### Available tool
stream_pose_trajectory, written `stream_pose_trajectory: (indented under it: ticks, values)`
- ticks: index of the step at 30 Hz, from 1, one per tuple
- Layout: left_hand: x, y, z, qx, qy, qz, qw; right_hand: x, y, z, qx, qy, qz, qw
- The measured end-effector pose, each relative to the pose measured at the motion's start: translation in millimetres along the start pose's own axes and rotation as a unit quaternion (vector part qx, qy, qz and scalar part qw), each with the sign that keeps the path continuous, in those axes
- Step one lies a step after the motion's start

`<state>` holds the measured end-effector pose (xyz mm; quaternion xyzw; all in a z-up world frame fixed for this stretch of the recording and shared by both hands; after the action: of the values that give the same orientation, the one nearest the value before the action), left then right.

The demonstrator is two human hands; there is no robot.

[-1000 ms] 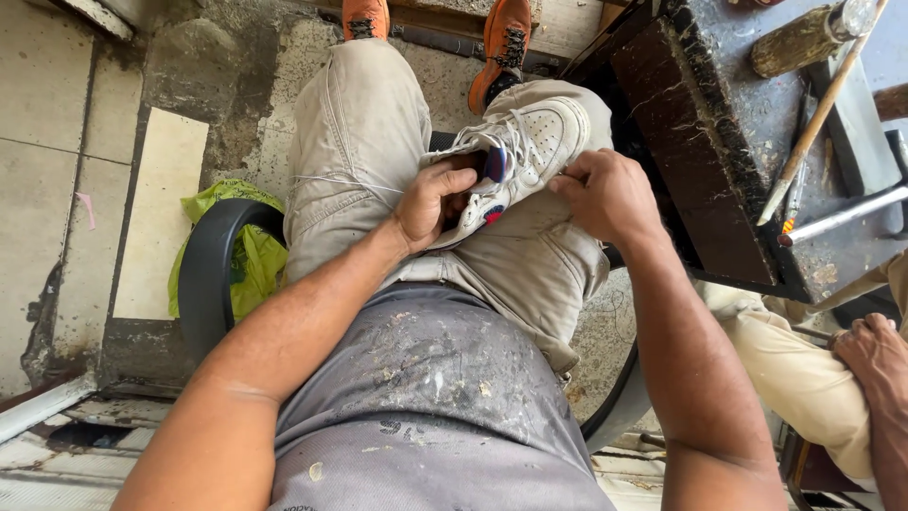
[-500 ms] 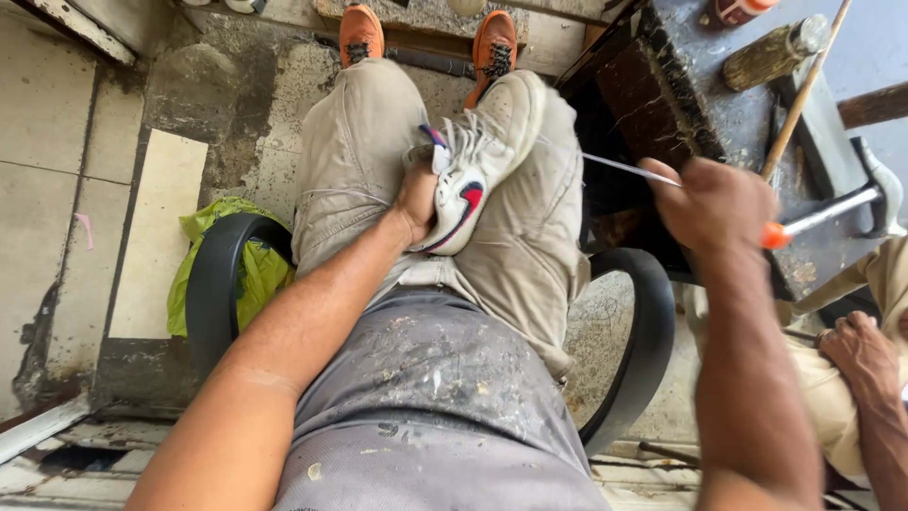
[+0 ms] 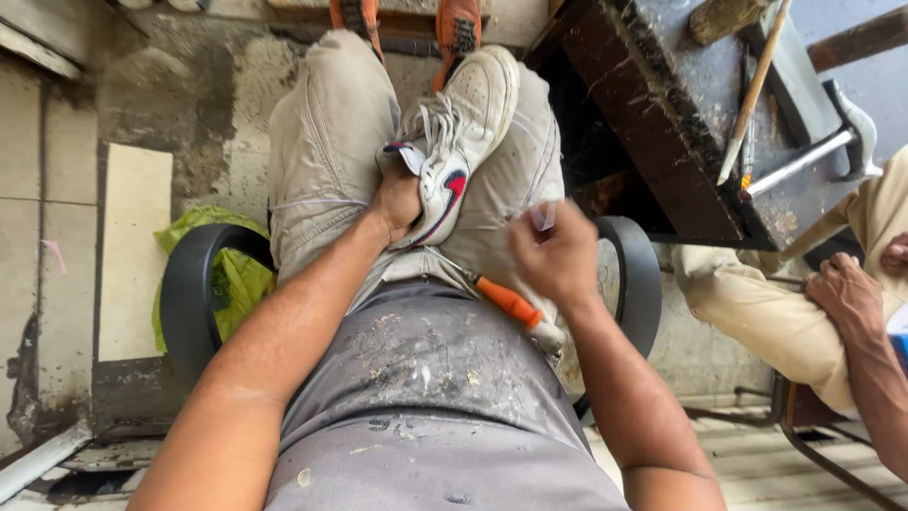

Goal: Hand-stitching the sole of a white sneaker using a needle and thread

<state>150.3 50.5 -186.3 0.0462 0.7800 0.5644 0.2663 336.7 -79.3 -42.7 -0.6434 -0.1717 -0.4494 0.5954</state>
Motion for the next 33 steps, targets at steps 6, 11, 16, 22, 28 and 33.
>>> stream_pose_trajectory:
  ticks: [6, 11, 16, 22, 28, 33]
  values:
    - [0, -1, -3, -0.013, -0.016, 0.059, 0.998, 18, 12, 19, -0.033, 0.043, 0.249, 0.967]
    - [6, -7, -3, -0.046, -0.021, 0.128, 0.991, 22, 6, 47, -0.033, 0.121, 0.352, 0.927]
    - [4, -10, 5, -0.081, -0.026, 0.2, 0.976, 61, -14, 63, 0.002, -0.005, 0.572, 0.82]
    - [3, -17, 7, -0.111, -0.049, 0.296, 0.947, 100, 23, 86, 0.085, -0.201, 0.495, 0.841]
    - [5, -29, 8, -0.132, -0.055, 0.375, 0.916, 142, 19, 69, 0.103, -0.26, 0.452, 0.847]
    - [8, -32, 22, -0.162, -0.073, 0.455, 0.872, 168, 0, 71, 0.132, -0.121, 0.393, 0.902]
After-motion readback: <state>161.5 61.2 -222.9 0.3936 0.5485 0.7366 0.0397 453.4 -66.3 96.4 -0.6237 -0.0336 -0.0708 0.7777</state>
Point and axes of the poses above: each hand's wrist, its own z-axis towards the middle knuckle, its own x-axis out of the back of the hand, y = z × x, the point moved 2 cm from there along z, towards the middle knuckle, and after that the axes turned 10 degrees about -z, right-handed, at the moved point
